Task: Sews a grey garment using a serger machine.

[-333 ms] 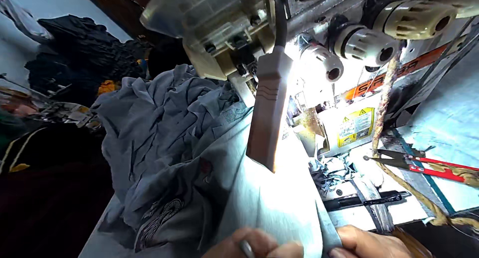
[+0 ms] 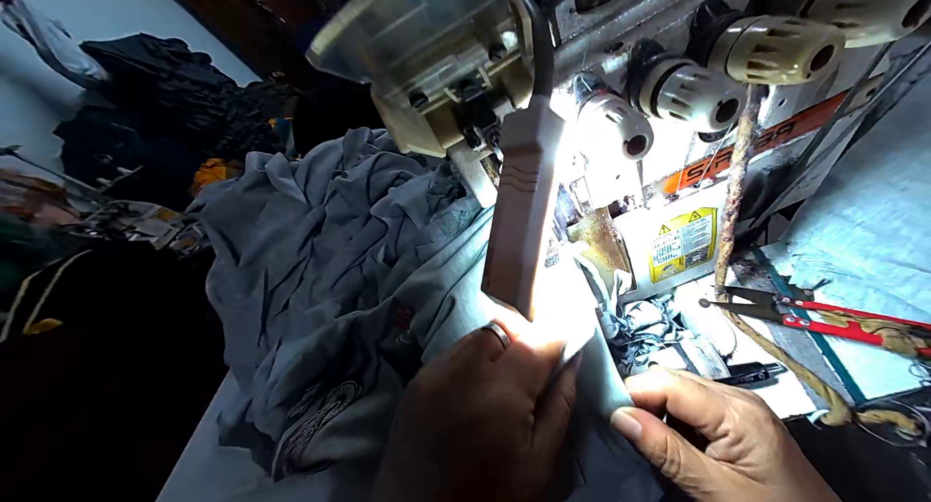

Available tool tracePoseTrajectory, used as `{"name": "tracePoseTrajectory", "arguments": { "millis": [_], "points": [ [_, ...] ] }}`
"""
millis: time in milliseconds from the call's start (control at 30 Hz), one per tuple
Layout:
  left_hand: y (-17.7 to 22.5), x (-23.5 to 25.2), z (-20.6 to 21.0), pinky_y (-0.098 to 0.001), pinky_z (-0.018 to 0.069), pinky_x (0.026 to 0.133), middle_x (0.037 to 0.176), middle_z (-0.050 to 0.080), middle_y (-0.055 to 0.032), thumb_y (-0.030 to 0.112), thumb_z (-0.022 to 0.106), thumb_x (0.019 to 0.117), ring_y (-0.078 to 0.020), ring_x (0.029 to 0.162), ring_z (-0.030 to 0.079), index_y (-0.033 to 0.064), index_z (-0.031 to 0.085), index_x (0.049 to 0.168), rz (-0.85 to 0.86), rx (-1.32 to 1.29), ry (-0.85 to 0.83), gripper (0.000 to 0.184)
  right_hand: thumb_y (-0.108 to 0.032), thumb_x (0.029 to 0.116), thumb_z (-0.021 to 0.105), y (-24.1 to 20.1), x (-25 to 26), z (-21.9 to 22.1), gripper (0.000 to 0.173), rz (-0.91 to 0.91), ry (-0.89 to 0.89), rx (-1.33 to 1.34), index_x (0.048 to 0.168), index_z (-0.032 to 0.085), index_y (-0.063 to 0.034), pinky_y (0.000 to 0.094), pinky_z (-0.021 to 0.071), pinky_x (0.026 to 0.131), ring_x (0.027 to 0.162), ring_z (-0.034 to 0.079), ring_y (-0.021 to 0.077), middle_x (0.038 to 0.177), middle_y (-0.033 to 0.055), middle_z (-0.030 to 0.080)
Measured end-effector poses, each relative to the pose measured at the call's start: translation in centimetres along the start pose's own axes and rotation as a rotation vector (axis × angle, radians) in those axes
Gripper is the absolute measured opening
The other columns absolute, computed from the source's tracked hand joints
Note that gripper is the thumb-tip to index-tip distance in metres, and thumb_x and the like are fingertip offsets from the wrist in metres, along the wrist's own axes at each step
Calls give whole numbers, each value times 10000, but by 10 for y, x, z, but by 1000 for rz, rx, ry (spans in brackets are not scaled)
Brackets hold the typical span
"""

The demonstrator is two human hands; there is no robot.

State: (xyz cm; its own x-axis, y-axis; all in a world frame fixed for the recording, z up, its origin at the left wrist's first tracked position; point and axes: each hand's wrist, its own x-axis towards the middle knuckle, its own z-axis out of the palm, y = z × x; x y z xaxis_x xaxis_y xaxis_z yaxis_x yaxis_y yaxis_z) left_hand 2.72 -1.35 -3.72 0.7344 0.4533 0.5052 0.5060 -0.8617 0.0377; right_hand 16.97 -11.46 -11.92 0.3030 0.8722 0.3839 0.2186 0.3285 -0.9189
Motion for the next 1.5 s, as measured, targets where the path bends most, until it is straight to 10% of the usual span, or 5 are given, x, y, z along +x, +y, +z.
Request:
{"name": "tracePoseTrajectory", "arguments": {
  "millis": [200, 467, 667, 900, 1500],
  "points": [
    [-10, -16, -30, -360, 513, 851, 973, 750, -135, 341, 589, 1020, -197, 947, 691, 36, 755, 1061, -37, -239, -260, 350, -135, 980, 642, 4, 4, -2, 197, -2, -63, -2, 909, 730, 26, 105, 457, 688, 731, 593, -35, 800, 71, 703],
    [-33, -72, 13, -375, 180, 1241, 1598, 367, 29, 530, 595, 988, -106, 1537, 213, 292, 503, 1379, 82, -146, -6, 467, -93, 991, 621, -3, -5, -18, 201, 48, -200, 19, 907, 717, 62, 126, 453, 661, 702, 588, -16, 794, 108, 697],
    [-18, -52, 44, -355, 237, 1193, 1445, 518, 62, 244, 514, 1060, -114, 1465, 337, 256, 617, 1175, 195, 3, 265, 155, -100, 989, 628, -14, -10, -19, 211, 52, -216, -25, 915, 727, 70, 137, 472, 679, 714, 608, 12, 813, 131, 708],
    [-13, -36, 23, -188, 433, 970, 964, 691, 11, 250, 570, 1048, -70, 1026, 624, 138, 655, 960, 250, -333, 185, 166, -131, 984, 653, -21, -13, -20, 236, 20, -150, -93, 901, 737, 73, 172, 455, 715, 782, 608, 75, 804, 159, 683],
    [-1, -54, 12, -243, 402, 1003, 949, 732, -48, 160, 591, 1026, -152, 1031, 630, 101, 731, 990, 280, -321, 59, 156, -48, 990, 592, -33, -22, -6, 205, 13, -240, -197, 917, 733, 82, 276, 525, 696, 738, 667, 202, 824, 199, 697]
  ]
}}
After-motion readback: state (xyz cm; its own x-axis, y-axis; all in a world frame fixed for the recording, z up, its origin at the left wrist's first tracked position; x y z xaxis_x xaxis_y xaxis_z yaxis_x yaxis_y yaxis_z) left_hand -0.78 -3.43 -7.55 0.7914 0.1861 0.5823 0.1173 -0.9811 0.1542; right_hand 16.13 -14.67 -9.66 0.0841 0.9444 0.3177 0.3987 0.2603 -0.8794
